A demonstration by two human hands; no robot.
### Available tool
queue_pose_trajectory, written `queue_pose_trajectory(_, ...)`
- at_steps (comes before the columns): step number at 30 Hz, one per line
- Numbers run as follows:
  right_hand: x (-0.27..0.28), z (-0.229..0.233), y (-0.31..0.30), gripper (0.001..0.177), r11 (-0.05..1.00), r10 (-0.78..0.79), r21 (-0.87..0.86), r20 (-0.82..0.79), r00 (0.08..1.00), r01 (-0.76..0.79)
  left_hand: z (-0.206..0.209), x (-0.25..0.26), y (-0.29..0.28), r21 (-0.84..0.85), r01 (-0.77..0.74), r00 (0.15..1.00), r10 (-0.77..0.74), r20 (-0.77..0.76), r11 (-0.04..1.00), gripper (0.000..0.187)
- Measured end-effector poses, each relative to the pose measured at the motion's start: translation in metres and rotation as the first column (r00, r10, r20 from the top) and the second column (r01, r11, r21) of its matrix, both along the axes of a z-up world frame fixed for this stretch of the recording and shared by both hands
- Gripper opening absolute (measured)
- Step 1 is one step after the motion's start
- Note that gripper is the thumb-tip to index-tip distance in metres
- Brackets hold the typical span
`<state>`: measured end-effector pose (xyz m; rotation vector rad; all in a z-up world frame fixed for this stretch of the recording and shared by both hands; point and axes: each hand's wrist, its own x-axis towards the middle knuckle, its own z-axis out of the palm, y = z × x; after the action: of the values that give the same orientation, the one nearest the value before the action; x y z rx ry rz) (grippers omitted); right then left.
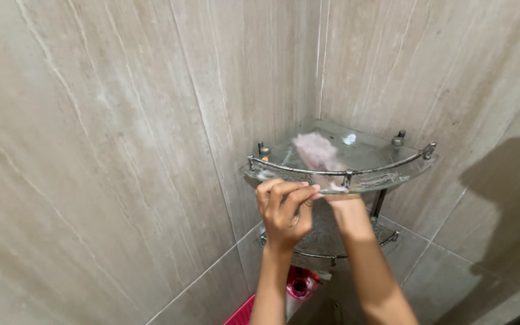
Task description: The person cleans a two-tiered glass corner shelf in a bathroom. They use a pink cloth to wipe the metal frame and glass surfaces of the shelf, then rinse the cloth in a purple scoop filled with water from the sink. Finally, they use a white cloth to dry the shelf.
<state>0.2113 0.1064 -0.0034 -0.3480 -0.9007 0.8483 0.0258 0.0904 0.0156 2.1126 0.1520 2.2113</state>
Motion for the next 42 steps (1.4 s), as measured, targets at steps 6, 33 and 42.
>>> queue_pose_trajectory(6, -0.010, 0.012, 0.000, 0.034, 0.998, -0.047, -0.024, 0.278, 0.959, 0.056, 0.006, 0.001, 0.002, -0.003, -0.002, 1.000, 0.002, -0.015, 1.000, 0.018)
queue_pose_trajectory(33, 0.032, 0.017, -0.025, 0.042, 0.969, -0.063, -0.229, 0.137, 0.989, 0.094, 0.005, 0.003, 0.004, -0.027, 0.048, 0.999, -0.048, -0.002, 0.998, 0.015)
queue_pose_trajectory(42, 0.071, -0.010, -0.063, 0.041, 0.996, 0.039, -0.073, -0.225, 0.973, -0.057, 0.006, 0.007, 0.009, 0.000, 0.033, 0.999, -0.033, -0.003, 0.999, 0.013)
